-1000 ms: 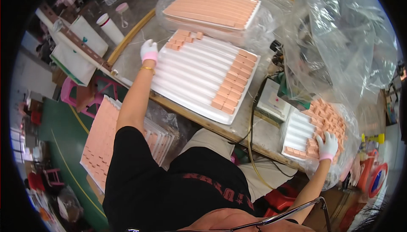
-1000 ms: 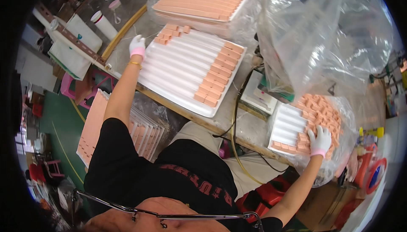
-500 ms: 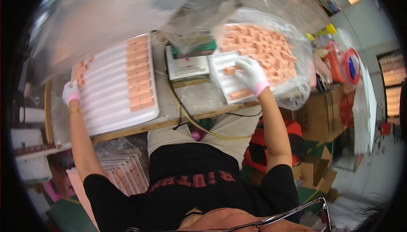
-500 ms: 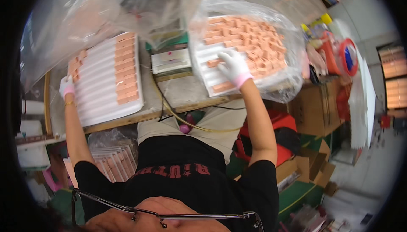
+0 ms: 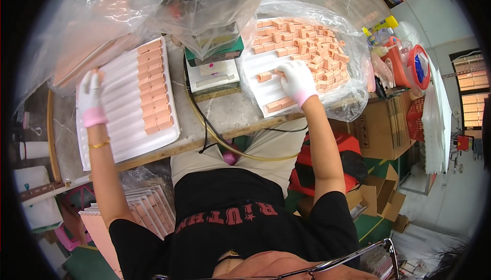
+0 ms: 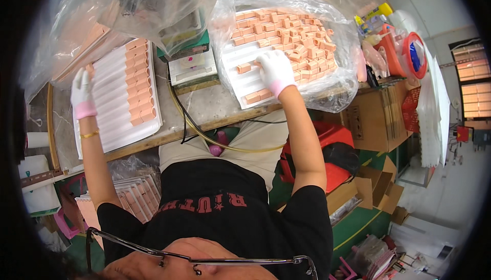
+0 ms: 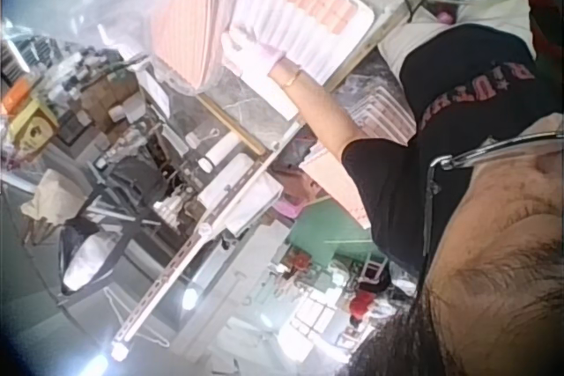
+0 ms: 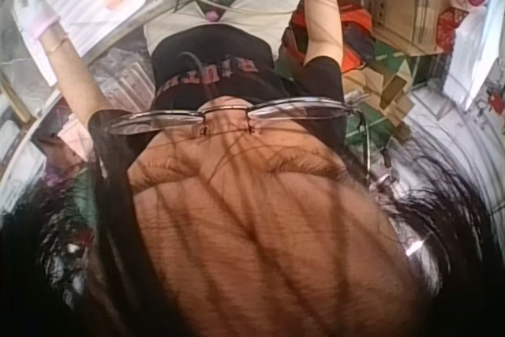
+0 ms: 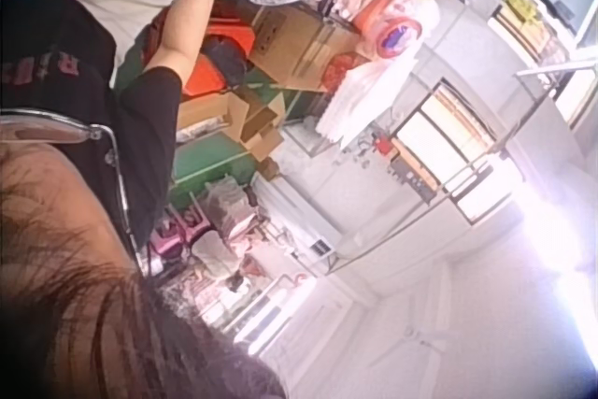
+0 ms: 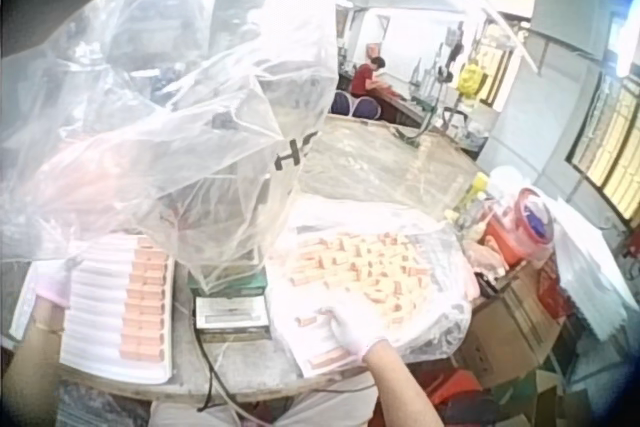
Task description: Organizing small pink industrial or product components into slotted white trays.
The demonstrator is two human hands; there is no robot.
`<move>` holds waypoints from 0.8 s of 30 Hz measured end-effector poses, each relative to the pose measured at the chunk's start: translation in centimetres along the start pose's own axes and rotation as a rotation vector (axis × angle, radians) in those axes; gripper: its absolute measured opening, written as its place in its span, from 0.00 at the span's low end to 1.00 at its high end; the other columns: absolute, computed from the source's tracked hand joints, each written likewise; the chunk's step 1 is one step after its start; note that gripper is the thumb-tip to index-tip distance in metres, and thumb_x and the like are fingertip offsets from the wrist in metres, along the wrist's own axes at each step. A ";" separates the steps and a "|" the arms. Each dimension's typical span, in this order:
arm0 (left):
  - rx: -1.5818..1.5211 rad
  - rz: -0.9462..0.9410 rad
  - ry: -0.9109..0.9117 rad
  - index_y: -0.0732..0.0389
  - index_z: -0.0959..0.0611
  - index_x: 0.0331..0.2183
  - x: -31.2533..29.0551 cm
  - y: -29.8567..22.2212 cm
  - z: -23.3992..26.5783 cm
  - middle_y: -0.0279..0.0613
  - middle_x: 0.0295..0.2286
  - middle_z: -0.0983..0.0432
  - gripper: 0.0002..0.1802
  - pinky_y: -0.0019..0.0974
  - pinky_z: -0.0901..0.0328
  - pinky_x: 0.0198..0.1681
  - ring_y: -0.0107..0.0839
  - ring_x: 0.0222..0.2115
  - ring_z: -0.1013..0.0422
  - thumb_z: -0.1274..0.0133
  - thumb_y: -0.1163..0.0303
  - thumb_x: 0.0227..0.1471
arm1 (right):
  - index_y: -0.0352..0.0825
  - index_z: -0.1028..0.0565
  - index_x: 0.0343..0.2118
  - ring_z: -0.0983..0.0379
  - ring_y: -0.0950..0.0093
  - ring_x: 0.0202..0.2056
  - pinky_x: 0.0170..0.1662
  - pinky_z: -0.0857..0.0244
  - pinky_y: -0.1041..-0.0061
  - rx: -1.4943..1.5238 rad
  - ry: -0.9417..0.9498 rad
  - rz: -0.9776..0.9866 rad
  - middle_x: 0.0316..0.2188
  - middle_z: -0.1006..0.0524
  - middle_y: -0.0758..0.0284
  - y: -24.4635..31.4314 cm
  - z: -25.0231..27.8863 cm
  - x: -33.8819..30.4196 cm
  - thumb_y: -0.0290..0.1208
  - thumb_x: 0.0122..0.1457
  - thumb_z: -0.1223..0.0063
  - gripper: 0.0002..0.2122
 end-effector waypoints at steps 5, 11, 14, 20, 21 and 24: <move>-0.113 0.369 0.644 0.57 0.24 0.43 -11.1 -2.5 -11.8 0.35 0.36 0.27 0.18 0.22 0.39 0.31 0.21 0.35 0.31 0.53 0.56 0.56 | 0.32 0.28 0.42 0.28 0.71 0.40 0.39 0.33 0.79 0.686 -0.179 -0.236 0.35 0.25 0.63 3.6 2.8 -0.1 0.19 0.47 0.46 0.16; -0.524 0.769 0.748 0.66 0.28 0.46 -18.4 0.7 -19.4 0.38 0.40 0.28 0.21 0.31 0.32 0.40 0.26 0.38 0.30 0.46 0.66 0.52 | 0.31 0.33 0.50 0.29 0.62 0.43 0.46 0.36 0.70 0.635 -0.126 0.049 0.41 0.27 0.55 12.4 3.1 1.6 0.18 0.48 0.48 0.23; -0.457 0.735 0.779 0.66 0.27 0.46 -18.7 0.8 -19.6 0.39 0.41 0.28 0.20 0.28 0.32 0.39 0.26 0.39 0.30 0.46 0.67 0.52 | 0.30 0.33 0.51 0.30 0.61 0.43 0.45 0.35 0.69 0.619 -0.048 0.125 0.41 0.27 0.54 12.7 2.8 2.2 0.17 0.48 0.50 0.23; -0.726 0.820 0.780 0.67 0.29 0.47 -19.7 1.3 -19.8 0.42 0.42 0.29 0.21 0.30 0.32 0.42 0.29 0.41 0.30 0.48 0.66 0.54 | 0.31 0.34 0.51 0.34 0.62 0.51 0.52 0.40 0.69 0.783 -0.014 0.012 0.49 0.31 0.53 12.8 0.3 1.9 0.26 0.46 0.41 0.26; -0.905 0.884 0.743 0.66 0.30 0.47 -19.9 1.6 -20.0 0.43 0.42 0.29 0.21 0.32 0.32 0.44 0.31 0.41 0.29 0.49 0.66 0.54 | 0.31 0.34 0.51 0.35 0.60 0.52 0.53 0.40 0.68 0.959 -0.127 -0.127 0.49 0.32 0.51 11.9 -0.4 1.6 0.31 0.46 0.39 0.28; -0.953 0.876 0.693 0.67 0.31 0.48 -20.3 2.4 -20.6 0.44 0.43 0.29 0.22 0.36 0.35 0.49 0.34 0.43 0.31 0.51 0.63 0.56 | 0.34 0.26 0.43 0.41 0.58 0.56 0.57 0.46 0.66 0.952 -0.059 -0.187 0.53 0.37 0.49 11.3 -2.5 2.6 0.36 0.42 0.35 0.23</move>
Point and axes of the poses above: each hand's wrist, its own x-axis towards the middle knuckle, its own z-axis out of the back of the hand, y = z × x, the point moved 6 cm from there along x, towards the middle knuckle
